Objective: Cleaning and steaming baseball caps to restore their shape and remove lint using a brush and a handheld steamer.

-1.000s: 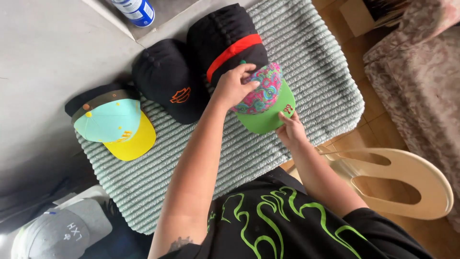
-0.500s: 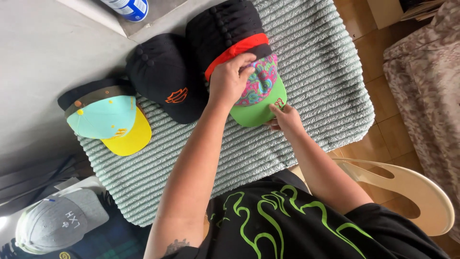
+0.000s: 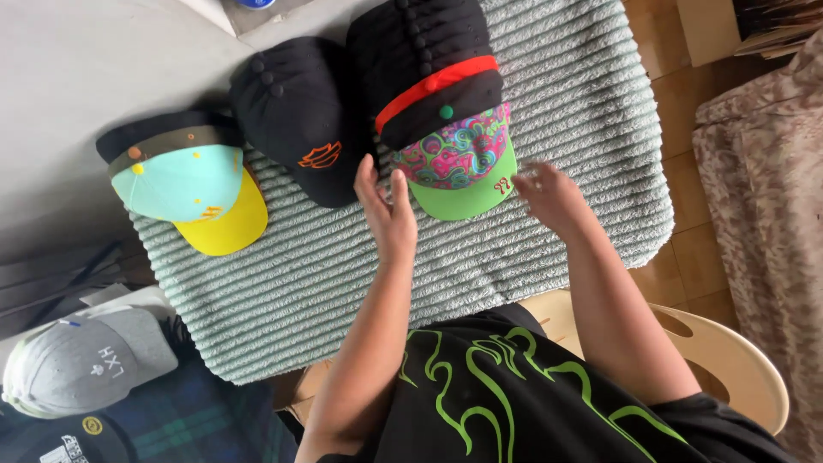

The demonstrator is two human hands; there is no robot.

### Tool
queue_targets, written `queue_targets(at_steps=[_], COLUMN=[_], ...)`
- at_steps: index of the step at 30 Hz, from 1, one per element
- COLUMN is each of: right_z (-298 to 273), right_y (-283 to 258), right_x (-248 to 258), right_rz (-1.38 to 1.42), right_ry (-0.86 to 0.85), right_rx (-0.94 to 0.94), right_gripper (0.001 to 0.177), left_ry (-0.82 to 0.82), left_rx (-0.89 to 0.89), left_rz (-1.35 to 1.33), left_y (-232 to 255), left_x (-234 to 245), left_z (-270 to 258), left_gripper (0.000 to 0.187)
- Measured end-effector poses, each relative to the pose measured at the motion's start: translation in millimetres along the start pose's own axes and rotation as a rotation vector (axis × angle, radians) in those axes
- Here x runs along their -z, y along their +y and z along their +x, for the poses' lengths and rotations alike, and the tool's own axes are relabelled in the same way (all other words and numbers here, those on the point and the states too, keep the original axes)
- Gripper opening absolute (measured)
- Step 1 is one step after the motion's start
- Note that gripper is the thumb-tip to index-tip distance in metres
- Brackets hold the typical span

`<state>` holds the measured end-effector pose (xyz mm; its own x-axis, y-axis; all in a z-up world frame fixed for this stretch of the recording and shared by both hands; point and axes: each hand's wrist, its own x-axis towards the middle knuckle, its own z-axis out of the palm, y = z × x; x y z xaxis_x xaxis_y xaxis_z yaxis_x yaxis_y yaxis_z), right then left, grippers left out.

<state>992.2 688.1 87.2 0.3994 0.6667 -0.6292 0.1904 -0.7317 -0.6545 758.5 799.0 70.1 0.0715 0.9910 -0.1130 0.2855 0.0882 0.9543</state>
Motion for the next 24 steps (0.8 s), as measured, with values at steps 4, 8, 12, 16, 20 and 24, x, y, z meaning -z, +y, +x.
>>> queue_targets(at_steps=[4,8,12,16,20,24], right_z=[-2.7,13.2,11.9,39.1,53.9,49.0], right_y=[-52.8,-64.3,-76.9,-42.5,-13.4,-6.2], right_x=[-18.4,-54.1,-68.0,-67.9,-45.6,-40.5], right_rz=[0.246,0.305,0.359,0.27,0.532,0.642], right_ry=[0.08,0.185,0.3,0.287,0.243,0.159], right_rx=[0.257,0.313,0.34,0.313,0.394,0.419], right_gripper=[0.074,0.078,0.065,0.065,0.057,0.06], left_ry=[-0.168,-0.122,-0.058,-0.087,-0.15,-0.185], left_rx=[0.366,0.305,0.238,0.213,0.255,0.332], left_rz=[-0.114,-0.115,-0.103,-0.104,-0.14,-0.13], left_y=[39.2,18.5,34.9,4.6,10.9,33.1], left_x=[-20.2,-50.0,-56.9,-55.8,-34.0,-23.7], left_z=[2.4,22.5,24.4,34.1,29.3,-13.1], left_gripper=[0.09,0.1,0.095,0.094,0.091,0.094])
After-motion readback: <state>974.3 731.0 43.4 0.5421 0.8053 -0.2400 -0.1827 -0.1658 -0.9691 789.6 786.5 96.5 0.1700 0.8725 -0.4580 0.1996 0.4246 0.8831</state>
